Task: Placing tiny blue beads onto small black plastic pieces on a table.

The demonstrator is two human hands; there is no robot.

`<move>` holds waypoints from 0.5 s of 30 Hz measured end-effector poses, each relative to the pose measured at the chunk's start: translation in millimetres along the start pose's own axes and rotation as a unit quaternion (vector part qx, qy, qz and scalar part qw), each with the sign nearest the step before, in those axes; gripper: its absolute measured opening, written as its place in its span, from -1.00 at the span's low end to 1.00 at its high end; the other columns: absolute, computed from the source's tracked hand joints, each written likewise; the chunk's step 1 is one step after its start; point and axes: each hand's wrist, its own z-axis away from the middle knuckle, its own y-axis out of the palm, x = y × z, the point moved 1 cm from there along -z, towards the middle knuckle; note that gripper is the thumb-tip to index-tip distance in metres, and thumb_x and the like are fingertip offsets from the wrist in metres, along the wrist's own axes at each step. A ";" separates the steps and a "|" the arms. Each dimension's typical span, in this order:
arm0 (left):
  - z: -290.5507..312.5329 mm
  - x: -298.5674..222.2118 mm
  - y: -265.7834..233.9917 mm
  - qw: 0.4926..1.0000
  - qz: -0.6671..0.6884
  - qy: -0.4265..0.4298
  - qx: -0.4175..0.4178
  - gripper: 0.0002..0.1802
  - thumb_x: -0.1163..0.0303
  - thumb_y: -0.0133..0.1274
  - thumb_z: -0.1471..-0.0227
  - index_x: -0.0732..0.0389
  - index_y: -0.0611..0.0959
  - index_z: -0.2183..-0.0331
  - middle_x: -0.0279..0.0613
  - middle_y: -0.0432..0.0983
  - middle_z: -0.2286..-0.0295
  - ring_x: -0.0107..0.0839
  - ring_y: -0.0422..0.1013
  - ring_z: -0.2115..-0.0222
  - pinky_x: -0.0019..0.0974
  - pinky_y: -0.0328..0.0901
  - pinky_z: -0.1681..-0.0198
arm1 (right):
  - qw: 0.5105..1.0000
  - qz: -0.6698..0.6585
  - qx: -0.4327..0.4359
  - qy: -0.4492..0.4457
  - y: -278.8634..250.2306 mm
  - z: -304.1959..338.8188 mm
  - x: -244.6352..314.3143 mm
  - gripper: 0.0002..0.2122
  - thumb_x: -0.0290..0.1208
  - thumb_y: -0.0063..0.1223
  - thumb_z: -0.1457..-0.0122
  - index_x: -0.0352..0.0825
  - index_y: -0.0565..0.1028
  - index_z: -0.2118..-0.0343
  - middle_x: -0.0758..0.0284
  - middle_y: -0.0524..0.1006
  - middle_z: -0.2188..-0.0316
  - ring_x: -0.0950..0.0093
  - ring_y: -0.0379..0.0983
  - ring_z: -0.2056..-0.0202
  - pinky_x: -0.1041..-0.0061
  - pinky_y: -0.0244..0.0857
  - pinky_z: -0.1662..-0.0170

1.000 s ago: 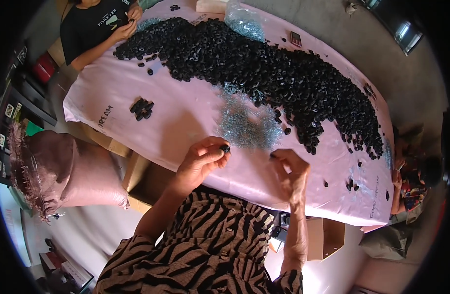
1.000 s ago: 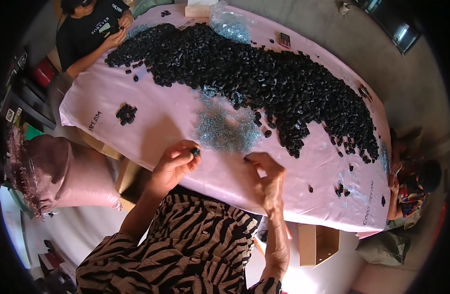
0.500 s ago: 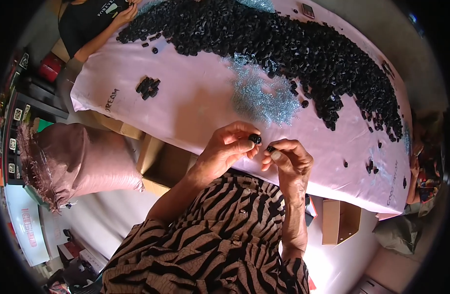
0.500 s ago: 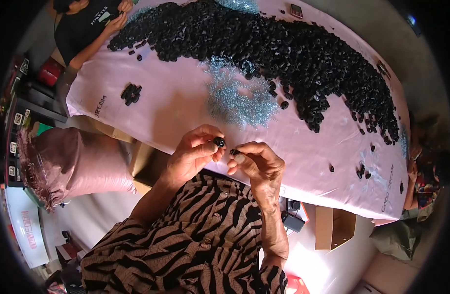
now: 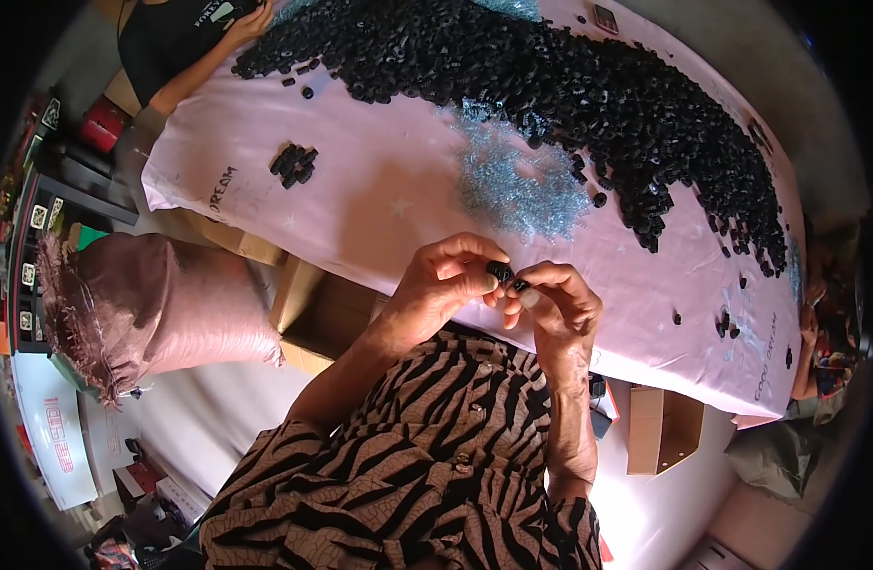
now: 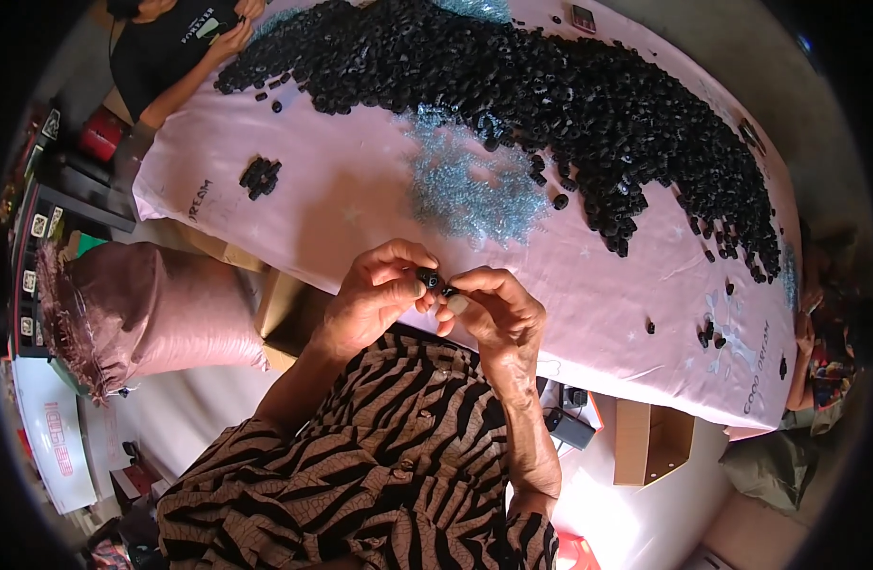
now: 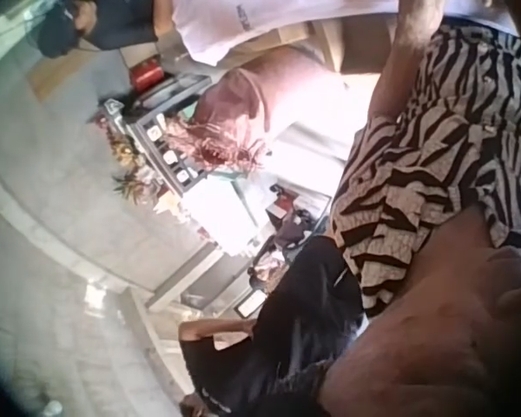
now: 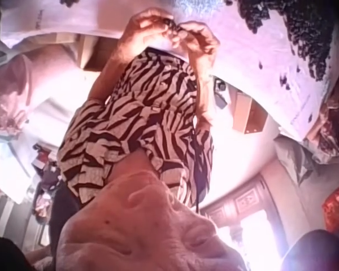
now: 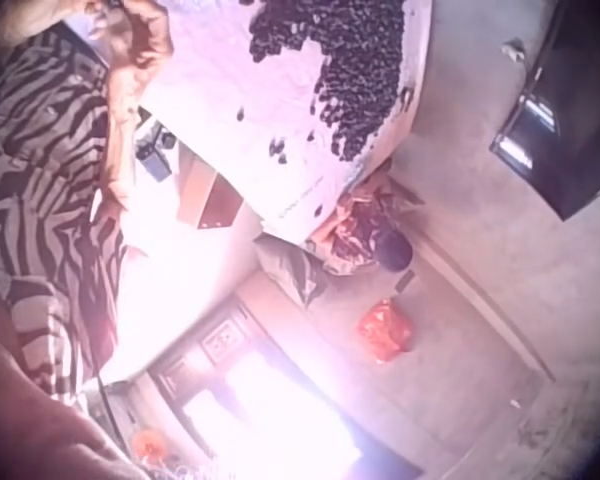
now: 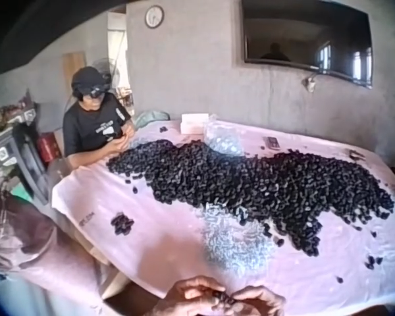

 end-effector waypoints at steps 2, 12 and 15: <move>-0.2 0.9 -0.8 1.000 -0.005 -0.002 -0.002 -0.73 0.59 0.06 -0.04 0.30 0.51 0.15 -0.13 0.53 0.41 -0.39 0.43 0.39 -0.30 0.35 0.24 | 0.999 -0.025 0.024 -0.014 -1.0 -0.3 0.8 -0.90 -0.69 0.00 -0.14 -0.49 0.44 0.27 0.19 0.55 0.37 0.46 0.52 0.39 0.51 0.44 0.37; 1.3 -1.4 5.5 0.996 -0.086 0.009 -0.023 -0.76 0.65 0.06 0.00 0.34 0.54 0.21 -0.09 0.53 0.38 -0.35 0.49 0.37 -0.35 0.40 0.29 | 0.998 0.049 0.008 -0.031 1.2 0.7 6.9 -0.92 -0.70 -0.04 -0.15 -0.49 0.45 0.29 0.23 0.54 0.38 0.48 0.54 0.37 0.56 0.45 0.38; 1.8 -1.0 5.9 0.993 -0.112 0.012 -0.043 -0.76 0.68 0.06 0.02 0.36 0.55 0.22 -0.10 0.53 0.38 -0.36 0.50 0.39 -0.36 0.42 0.30 | 0.996 0.074 -0.027 -0.028 4.7 0.0 8.9 -0.91 -0.71 -0.08 -0.09 -0.47 0.47 0.35 0.22 0.54 0.44 0.50 0.52 0.46 0.55 0.45 0.42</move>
